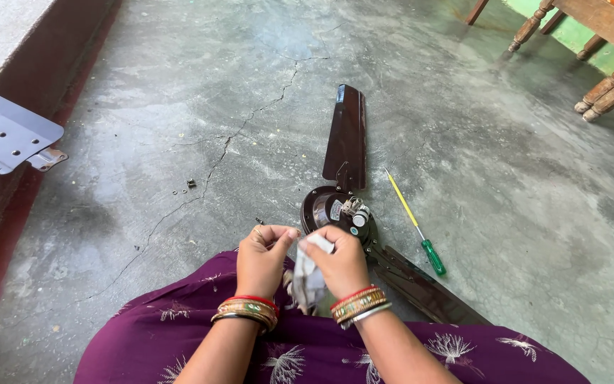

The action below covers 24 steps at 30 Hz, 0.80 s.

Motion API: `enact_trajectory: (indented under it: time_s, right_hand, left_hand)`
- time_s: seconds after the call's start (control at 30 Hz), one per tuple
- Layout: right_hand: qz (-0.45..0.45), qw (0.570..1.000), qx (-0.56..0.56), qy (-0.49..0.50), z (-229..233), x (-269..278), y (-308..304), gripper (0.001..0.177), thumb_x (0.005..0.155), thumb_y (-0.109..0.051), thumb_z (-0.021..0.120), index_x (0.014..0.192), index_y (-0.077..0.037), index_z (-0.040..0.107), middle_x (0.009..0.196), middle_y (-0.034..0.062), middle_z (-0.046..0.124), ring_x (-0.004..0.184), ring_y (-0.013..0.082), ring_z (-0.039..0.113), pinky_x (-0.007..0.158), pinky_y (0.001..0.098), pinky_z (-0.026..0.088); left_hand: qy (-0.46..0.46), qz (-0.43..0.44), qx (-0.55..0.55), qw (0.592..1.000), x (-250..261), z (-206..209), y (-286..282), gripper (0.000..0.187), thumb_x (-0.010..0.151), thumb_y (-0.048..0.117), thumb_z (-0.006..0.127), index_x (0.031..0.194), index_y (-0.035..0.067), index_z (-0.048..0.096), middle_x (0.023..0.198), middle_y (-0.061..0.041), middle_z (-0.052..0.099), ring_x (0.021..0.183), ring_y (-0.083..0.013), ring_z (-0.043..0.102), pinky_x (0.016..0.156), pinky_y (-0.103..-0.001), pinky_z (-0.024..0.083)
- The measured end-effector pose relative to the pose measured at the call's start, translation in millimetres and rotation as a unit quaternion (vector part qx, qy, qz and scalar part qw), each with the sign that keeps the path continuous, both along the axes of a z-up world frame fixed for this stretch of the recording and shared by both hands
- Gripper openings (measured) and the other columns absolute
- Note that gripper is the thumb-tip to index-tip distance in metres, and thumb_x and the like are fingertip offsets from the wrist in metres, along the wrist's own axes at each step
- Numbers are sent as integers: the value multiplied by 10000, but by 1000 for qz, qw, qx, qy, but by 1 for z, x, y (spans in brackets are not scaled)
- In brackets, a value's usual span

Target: The person uses a screwdriver to loosen and remove screws from the central hub of a ceiling fan lying on the floor. They then wipe the fan hub with a white cloth and reinsert a screw by hand.

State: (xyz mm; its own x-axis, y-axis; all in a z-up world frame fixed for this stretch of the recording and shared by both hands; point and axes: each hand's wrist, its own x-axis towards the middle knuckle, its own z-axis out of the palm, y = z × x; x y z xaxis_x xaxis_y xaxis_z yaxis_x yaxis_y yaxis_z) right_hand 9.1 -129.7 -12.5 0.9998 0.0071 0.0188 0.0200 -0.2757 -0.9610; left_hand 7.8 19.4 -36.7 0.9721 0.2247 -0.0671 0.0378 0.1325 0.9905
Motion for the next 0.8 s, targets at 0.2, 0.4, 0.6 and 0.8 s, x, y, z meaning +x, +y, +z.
enact_trajectory:
  time_s: [0.2, 0.4, 0.6, 0.8]
  right_hand:
    - [-48, 993, 89, -65, 26, -14, -6, 97, 872, -107, 778, 934, -33, 777, 852, 23, 758, 760, 48, 674, 683, 235, 547]
    - [-13, 979, -51, -199, 46, -22, 6, 173, 785, -47, 817, 957, -46, 797, 890, 36, 736, 828, 106, 711, 749, 250, 563]
    - [-43, 964, -103, -243, 50, -28, 20, 139, 770, -46, 818, 899, -48, 766, 891, 43, 725, 803, 138, 733, 708, 268, 582]
    - [-53, 966, -132, -215, 49, -29, 21, 128, 766, -78, 845, 810, -43, 730, 787, 41, 704, 721, 155, 717, 659, 294, 563]
  left_hand:
    - [-14, -70, -150, 986, 1, 2, 6, 145, 892, 142, 752, 952, 14, 786, 910, -39, 796, 839, -75, 700, 795, -228, 551]
    - [-8, -102, -169, 980, -1, 2, 3, 145, 903, 134, 743, 955, 7, 791, 884, -32, 776, 813, -80, 667, 770, -238, 532]
    - [32, -86, -200, 975, -5, -2, 7, 142, 901, 138, 758, 936, 4, 793, 843, -35, 761, 752, -89, 643, 703, -256, 516]
    - [35, -56, -186, 980, -3, -9, 4, 132, 889, 134, 751, 926, 14, 793, 823, -25, 765, 732, -74, 655, 690, -242, 531]
